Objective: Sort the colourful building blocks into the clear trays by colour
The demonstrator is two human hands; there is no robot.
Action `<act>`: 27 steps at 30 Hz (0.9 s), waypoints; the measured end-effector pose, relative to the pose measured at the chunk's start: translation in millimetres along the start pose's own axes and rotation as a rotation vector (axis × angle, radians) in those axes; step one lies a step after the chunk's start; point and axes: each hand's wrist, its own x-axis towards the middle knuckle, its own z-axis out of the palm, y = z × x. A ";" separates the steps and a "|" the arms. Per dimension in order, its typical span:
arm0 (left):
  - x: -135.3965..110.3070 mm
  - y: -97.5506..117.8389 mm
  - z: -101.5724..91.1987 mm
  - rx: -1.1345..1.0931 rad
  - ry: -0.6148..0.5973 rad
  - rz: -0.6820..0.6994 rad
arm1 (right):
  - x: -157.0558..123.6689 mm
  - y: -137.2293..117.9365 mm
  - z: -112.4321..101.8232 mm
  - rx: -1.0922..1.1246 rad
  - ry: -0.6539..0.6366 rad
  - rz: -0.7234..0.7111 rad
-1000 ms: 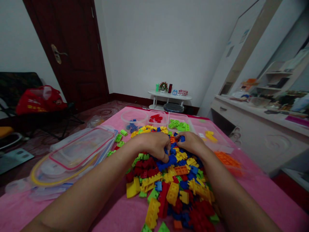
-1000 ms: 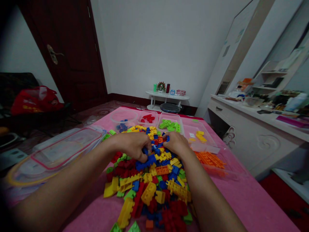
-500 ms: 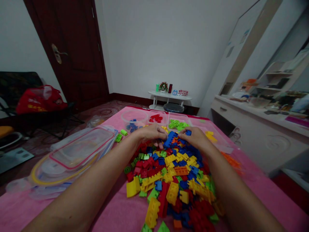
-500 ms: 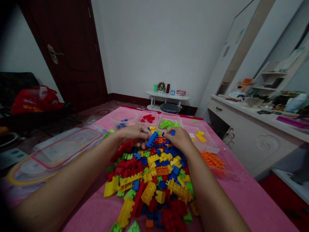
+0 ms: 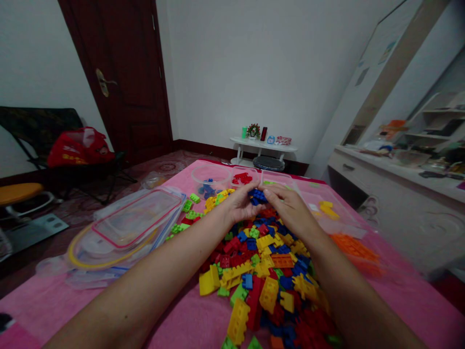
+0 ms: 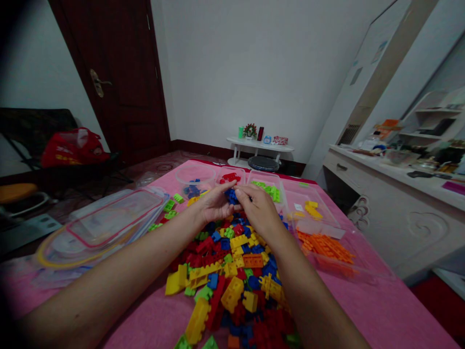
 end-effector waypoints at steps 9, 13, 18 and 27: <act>1.5 75.3 -4.8 0.261 0.407 0.468 | -1.1 3.4 -32.0 0.002 0.354 0.089; 7.0 115.0 -39.3 0.767 0.771 0.615 | -0.1 2.5 -36.6 0.006 0.383 0.105; 3.1 115.4 -63.9 1.589 0.856 0.544 | 0.3 2.3 -26.3 -0.053 0.204 0.104; -47.9 67.9 -8.9 2.129 0.000 0.103 | -14.5 -0.8 -2.6 -0.441 -0.590 0.164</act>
